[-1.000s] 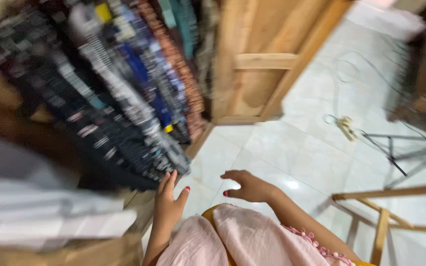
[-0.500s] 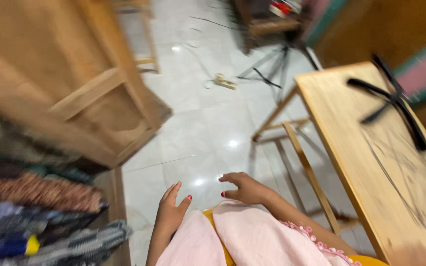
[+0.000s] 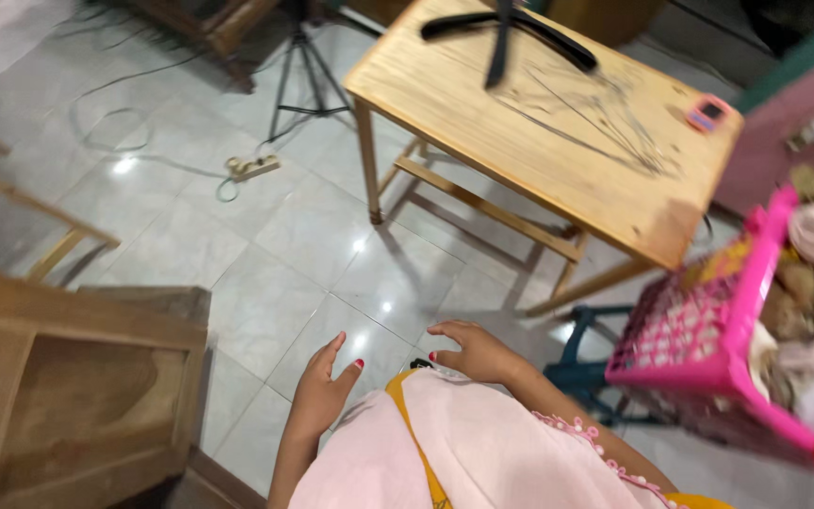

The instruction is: The person takes clothes from a pink laundry basket, places them on wire hangers, and hangs them in a wooden wardrobe. The person handles a plaid shirt and a white garment, using hangers to organize the items.

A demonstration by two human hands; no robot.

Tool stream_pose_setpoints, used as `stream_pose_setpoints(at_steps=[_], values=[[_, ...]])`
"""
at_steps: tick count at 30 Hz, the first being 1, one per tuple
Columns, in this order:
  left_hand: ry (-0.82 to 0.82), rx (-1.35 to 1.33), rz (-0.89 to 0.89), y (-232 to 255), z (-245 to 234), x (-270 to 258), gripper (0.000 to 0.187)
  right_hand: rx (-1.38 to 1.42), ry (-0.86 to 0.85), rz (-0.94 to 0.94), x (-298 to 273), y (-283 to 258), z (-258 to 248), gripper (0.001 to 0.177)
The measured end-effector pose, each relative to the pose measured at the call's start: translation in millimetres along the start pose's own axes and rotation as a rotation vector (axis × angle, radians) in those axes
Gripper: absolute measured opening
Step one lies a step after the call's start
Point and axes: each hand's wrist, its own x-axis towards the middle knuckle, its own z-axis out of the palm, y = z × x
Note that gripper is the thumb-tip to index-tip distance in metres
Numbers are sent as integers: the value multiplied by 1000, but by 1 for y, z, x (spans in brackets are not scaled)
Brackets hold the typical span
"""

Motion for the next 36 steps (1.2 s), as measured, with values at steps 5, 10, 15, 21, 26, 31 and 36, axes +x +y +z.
stream_pose_setpoints(at_steps=[5, 10, 15, 21, 26, 31, 36], values=[[-151, 27, 59, -19, -1, -17, 63, 76, 151, 110, -57, 7, 52, 53], [-265, 79, -14, -44, 10, -40, 64, 202, 259, 194, -117, 19, 94, 54], [-339, 89, -34, -55, 23, -52, 62, 173, 440, 230, -166, 46, 97, 53], [-381, 65, -4, -51, 58, -35, 60, 159, 736, 320, -236, 88, 43, 52], [-458, 77, 48, -32, 123, -29, 57, 63, 1055, 317, -301, 129, -26, 39], [-532, 202, -2, 10, 194, -31, 55, 52, 1408, 405, -351, 194, -92, 31], [-572, 183, 43, 70, 293, -21, 55, -176, 1491, 613, -366, 283, -163, 51]])
